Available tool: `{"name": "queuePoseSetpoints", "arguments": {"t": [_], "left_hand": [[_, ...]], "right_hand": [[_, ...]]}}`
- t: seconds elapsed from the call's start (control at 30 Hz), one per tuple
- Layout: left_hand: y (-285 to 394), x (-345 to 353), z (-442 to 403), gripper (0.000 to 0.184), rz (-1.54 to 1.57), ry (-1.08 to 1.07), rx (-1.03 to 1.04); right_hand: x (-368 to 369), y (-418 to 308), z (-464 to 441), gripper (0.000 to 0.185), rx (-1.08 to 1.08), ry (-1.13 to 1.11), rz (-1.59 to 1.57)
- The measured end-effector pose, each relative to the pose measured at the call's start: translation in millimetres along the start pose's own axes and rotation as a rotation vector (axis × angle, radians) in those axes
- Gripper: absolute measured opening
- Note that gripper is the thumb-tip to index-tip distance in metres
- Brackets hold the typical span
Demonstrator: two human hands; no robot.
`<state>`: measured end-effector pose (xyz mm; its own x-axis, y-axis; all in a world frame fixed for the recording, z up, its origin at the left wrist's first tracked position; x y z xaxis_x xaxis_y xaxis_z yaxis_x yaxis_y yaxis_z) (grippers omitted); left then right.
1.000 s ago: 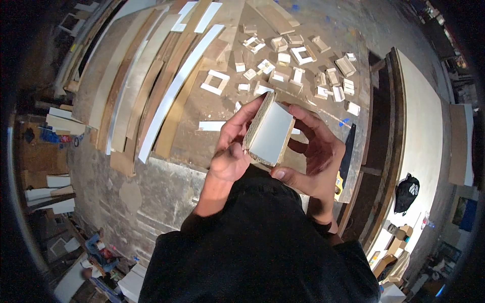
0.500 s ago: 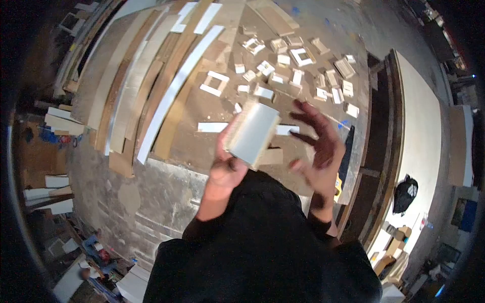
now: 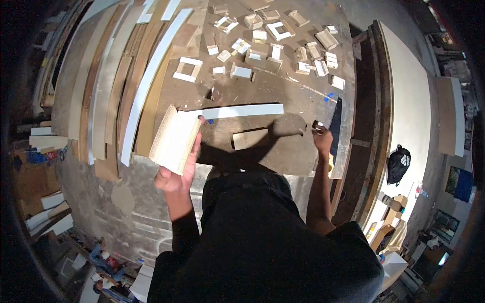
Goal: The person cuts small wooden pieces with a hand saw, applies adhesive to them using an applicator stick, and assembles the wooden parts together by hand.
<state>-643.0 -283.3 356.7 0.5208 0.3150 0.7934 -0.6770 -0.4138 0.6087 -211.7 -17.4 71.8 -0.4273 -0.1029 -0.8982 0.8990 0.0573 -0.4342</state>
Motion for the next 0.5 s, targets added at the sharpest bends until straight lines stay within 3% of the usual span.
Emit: {"name": "queuePoseSetpoints", "arguments": {"t": [0.17, 0.37, 0.5], "left_hand": [[14.7, -19.0, -7.1, 0.110, 0.025, 0.048, 0.063], [36.5, -44.3, -20.7, 0.112, 0.039, 0.078, 0.082], [50.5, -59.7, -33.2, 0.111, 0.065, 0.090, 0.080]], "right_hand": [[44.4, -32.4, 15.4, 0.045, 0.122, -0.096, -0.018], [68.2, -87.7, -5.6, 0.045, -0.016, -0.080, -0.128], [80.1, -83.9, -57.9, 0.041, -0.055, 0.052, 0.005]]}}
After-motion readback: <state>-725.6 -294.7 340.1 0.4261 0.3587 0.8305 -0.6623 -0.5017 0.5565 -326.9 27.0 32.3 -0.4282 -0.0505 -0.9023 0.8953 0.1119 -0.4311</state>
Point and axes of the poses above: each hand's wrist, its own z-axis away from the middle knuckle, its own x-axis out of the palm, y = z × x, the point moved 6 cm from there along -z, towards the middle knuckle, and after that the axes turned 6 degrees about z, right-handed, at the moved point
